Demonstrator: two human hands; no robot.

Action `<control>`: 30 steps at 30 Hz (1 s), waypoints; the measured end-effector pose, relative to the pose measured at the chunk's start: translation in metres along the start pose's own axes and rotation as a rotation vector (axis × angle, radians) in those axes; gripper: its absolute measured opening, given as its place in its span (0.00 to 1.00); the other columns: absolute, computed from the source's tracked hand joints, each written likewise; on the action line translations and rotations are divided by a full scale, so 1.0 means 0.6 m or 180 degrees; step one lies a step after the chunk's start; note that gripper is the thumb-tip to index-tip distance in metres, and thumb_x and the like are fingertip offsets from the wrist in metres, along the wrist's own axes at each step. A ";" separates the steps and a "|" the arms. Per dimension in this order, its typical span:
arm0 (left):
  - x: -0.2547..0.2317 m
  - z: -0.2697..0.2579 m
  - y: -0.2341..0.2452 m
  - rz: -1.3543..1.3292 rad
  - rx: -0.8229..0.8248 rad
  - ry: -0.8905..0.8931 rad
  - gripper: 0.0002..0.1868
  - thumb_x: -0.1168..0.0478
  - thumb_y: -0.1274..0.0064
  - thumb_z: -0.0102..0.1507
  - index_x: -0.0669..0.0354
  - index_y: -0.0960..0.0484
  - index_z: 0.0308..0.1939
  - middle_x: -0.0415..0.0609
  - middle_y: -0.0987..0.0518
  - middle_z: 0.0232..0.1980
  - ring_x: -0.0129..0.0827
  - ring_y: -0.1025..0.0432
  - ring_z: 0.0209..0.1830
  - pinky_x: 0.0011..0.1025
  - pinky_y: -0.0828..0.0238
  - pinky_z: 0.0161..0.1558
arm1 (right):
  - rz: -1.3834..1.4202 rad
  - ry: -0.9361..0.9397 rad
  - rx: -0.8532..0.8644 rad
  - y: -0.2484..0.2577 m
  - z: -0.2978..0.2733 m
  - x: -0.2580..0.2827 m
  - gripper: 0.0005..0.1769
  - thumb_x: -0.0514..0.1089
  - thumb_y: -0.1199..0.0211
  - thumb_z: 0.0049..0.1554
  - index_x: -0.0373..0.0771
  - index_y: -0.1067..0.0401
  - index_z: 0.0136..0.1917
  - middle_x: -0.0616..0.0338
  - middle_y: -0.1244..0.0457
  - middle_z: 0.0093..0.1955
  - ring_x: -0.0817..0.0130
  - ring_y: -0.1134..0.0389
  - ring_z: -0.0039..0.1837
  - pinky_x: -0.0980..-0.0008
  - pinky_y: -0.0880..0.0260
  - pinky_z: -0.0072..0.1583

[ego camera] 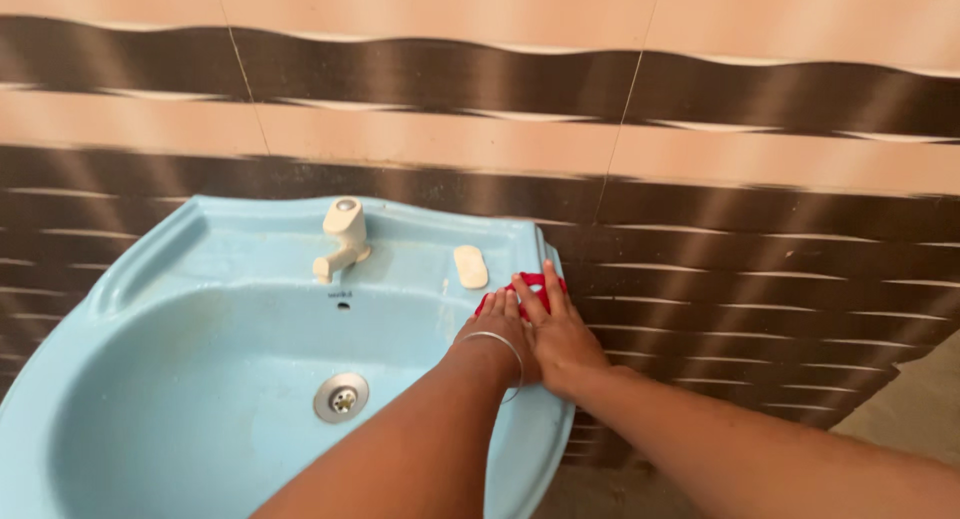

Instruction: The person scrubs a light blue pedestal sink with a red cloth and a bar of soap. They repeatedly wet the cloth, apply soap, and scrub the sink basin, faucet, and surrounding surfaces.

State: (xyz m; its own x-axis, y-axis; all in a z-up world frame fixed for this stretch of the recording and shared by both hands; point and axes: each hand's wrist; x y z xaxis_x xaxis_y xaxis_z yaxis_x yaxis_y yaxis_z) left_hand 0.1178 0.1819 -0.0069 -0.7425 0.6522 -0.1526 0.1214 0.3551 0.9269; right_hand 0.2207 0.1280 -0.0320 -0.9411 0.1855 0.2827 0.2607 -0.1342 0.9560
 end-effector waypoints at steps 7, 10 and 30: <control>-0.002 0.016 -0.040 0.0646 -0.0208 -0.0335 0.42 0.52 0.63 0.68 0.71 0.58 0.81 0.68 0.68 0.84 0.54 0.75 0.85 0.40 0.78 0.81 | 0.0408 0.0134 0.0171 0.011 -0.020 -0.023 0.35 0.53 0.58 0.65 0.59 0.61 0.84 0.49 0.83 0.87 0.46 0.57 0.82 0.59 0.46 0.77; -0.004 -0.009 -0.093 0.0527 -0.0340 -0.0404 0.35 0.55 0.71 0.70 0.68 0.53 0.79 0.65 0.70 0.84 0.54 0.77 0.85 0.39 0.75 0.80 | 0.0095 0.0134 -0.0074 -0.034 -0.080 -0.014 0.35 0.52 0.58 0.65 0.55 0.59 0.83 0.48 0.82 0.86 0.47 0.65 0.85 0.59 0.48 0.76; -0.024 -0.182 -0.093 -0.0035 -0.0860 -0.0307 0.30 0.63 0.50 0.64 0.63 0.36 0.70 0.61 0.19 0.55 0.52 0.26 0.59 0.39 0.29 0.61 | 0.0989 -0.0454 -0.1104 0.010 -0.237 0.022 0.12 0.37 0.35 0.51 0.48 0.16 0.45 0.52 0.28 0.43 0.50 0.25 0.46 0.57 0.24 0.50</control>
State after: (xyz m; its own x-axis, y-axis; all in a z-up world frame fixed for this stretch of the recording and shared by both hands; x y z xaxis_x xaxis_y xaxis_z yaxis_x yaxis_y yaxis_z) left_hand 0.0499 0.0797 -0.0191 -0.6753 0.7145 -0.1829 -0.0756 0.1796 0.9808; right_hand 0.1792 -0.0091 -0.0334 -0.7849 0.2136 0.5816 0.4147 -0.5163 0.7493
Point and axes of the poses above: each hand's wrist, its own z-axis towards the middle knuckle, its own y-axis out of the back of the hand, x = y × z
